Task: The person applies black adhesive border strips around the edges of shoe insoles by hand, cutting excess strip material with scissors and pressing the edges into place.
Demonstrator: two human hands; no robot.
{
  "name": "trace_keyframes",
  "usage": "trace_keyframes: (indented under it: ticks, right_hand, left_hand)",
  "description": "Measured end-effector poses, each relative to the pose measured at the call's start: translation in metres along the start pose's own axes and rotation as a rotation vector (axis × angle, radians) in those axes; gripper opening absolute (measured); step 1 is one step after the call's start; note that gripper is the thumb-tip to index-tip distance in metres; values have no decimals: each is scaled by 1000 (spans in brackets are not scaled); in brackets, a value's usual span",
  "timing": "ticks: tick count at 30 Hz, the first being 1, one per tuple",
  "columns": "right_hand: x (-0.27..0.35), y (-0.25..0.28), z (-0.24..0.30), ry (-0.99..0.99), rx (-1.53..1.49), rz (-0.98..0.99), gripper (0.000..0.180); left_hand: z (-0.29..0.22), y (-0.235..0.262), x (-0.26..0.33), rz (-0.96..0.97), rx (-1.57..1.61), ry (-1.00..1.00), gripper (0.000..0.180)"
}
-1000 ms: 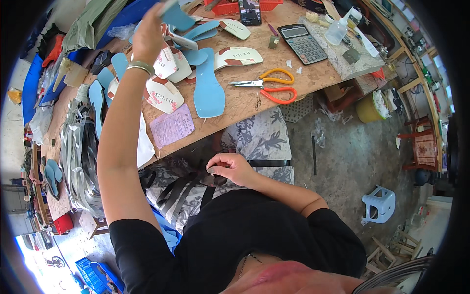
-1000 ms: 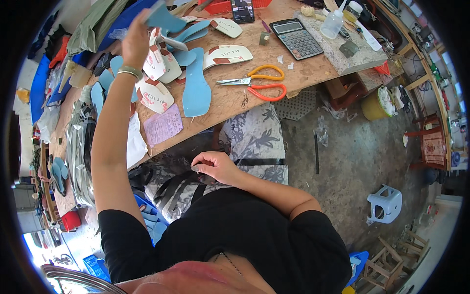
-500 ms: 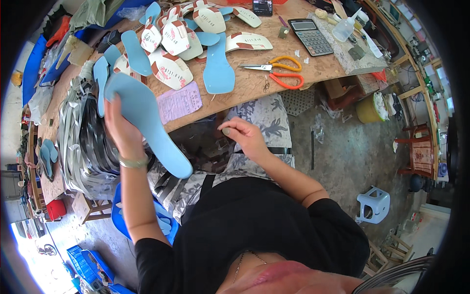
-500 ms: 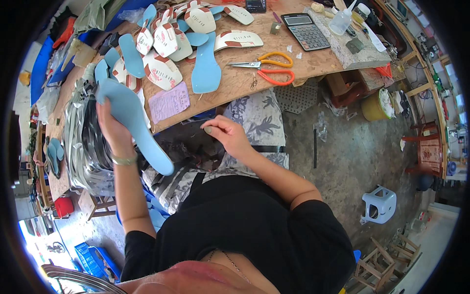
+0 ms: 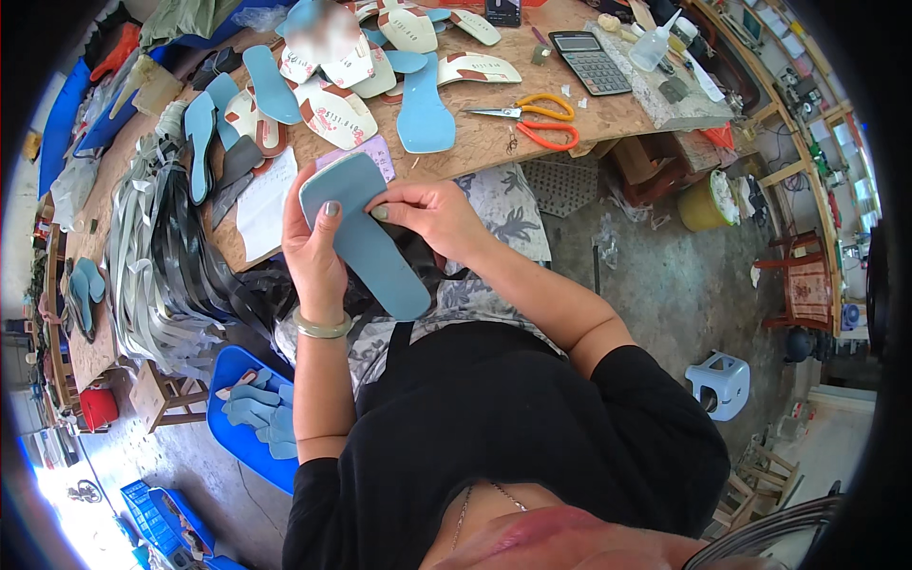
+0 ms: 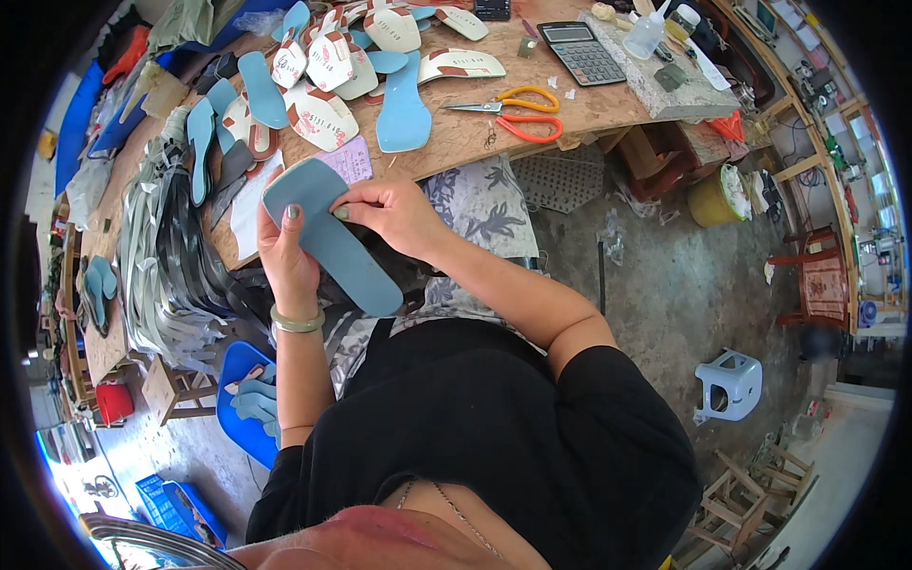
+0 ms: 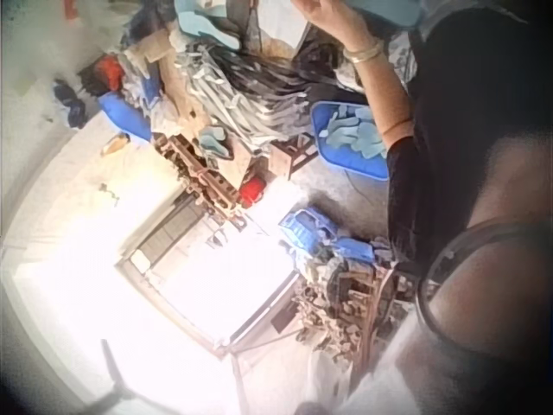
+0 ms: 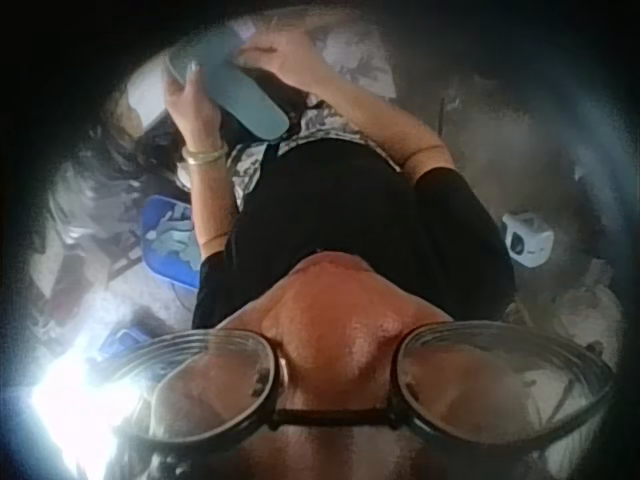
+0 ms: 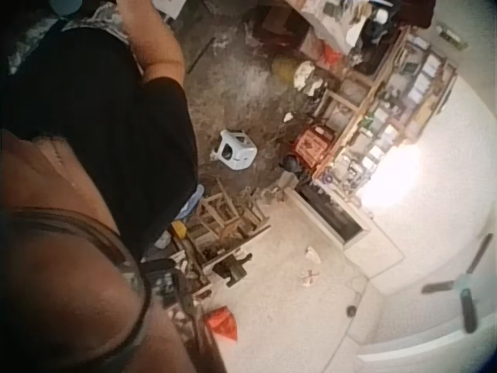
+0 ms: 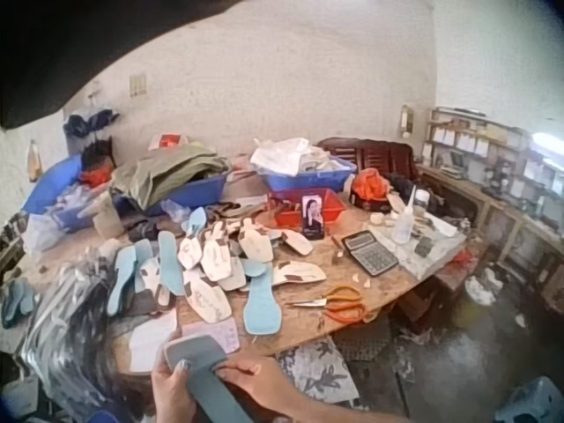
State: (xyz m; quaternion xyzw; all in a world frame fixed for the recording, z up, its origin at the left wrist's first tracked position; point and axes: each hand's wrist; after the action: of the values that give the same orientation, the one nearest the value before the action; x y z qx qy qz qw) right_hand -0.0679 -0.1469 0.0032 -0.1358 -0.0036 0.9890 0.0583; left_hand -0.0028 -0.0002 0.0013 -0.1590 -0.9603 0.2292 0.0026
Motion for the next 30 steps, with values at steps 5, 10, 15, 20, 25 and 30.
trace_keyframes:
  ticks: [5, 10, 15, 20, 25, 30]
  right_hand:
    - [-10, 9, -19, 80, 9, 74, 15]
    - [-18, 32, -30, 199, -33, -110, 15]
    - [-25, 41, -15, 77, -253, -258, 19]
    - [-34, 48, -23, 38, -274, -371, 16]
    - [-49, 47, -26, 58, -341, -364, 17]
    - [-46, 41, -17, -18, -295, -279, 15]
  left_hand:
    - [21, 26, -9, 56, 88, 167, 23]
    - [14, 8, -26, 56, 159, 270, 25]
    - [23, -8, -36, 40, 284, 328, 30]
    - [35, -10, -49, 76, 361, 432, 33]
    - [37, -13, -45, 102, 415, 481, 39]
    - [42, -1, -39, 146, 443, 454, 37]
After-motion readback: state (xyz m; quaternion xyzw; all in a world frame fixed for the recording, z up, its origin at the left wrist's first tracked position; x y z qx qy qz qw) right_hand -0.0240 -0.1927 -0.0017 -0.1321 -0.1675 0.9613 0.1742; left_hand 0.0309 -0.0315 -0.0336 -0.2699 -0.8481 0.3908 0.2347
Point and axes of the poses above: each hand's wrist, its own x-axis away from the middle knuckle, its own y-axis out of the back of the hand, z = x × y, and after that the axes turned 10 degrees about y, right-handed
